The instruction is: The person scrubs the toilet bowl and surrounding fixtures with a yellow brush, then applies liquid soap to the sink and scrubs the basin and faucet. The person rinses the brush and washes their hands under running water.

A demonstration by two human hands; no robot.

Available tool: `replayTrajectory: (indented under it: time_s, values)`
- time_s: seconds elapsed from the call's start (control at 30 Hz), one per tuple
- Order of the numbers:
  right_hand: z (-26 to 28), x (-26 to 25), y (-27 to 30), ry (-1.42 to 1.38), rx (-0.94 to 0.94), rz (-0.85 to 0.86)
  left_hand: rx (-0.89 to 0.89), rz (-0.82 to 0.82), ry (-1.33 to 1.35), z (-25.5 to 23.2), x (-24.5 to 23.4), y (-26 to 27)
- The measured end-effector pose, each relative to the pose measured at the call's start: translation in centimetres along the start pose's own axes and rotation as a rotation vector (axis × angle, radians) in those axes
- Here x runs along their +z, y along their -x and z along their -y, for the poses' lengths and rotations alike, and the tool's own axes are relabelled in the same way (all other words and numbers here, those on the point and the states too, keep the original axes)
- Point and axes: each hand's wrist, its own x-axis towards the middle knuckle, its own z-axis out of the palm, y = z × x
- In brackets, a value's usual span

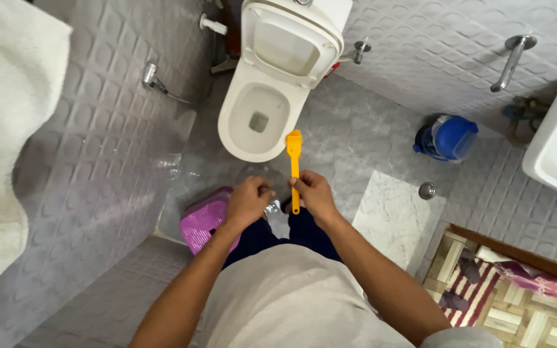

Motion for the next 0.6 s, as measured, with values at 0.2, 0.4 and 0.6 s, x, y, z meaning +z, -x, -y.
replayTrajectory:
  time_s: [0.2, 0.4, 0.6]
  values:
    - [-0.5, -4.4, -2.1, 0.110, -0.136, -0.012, 0.042, -0.077, -0.034, -0.3, 1.0, -3.3]
    - [1.0, -7.4, -4.7, 0.164, -0.103, 0.030, 0.001, -0.121, -0.006, -3.5, 2.6, -6.2]
    - [2.8, -10.5, -7.4, 0.259, -0.130, 0.041, -0.019, -0.286, 0.075, -5.2, 2.5, -7.5]
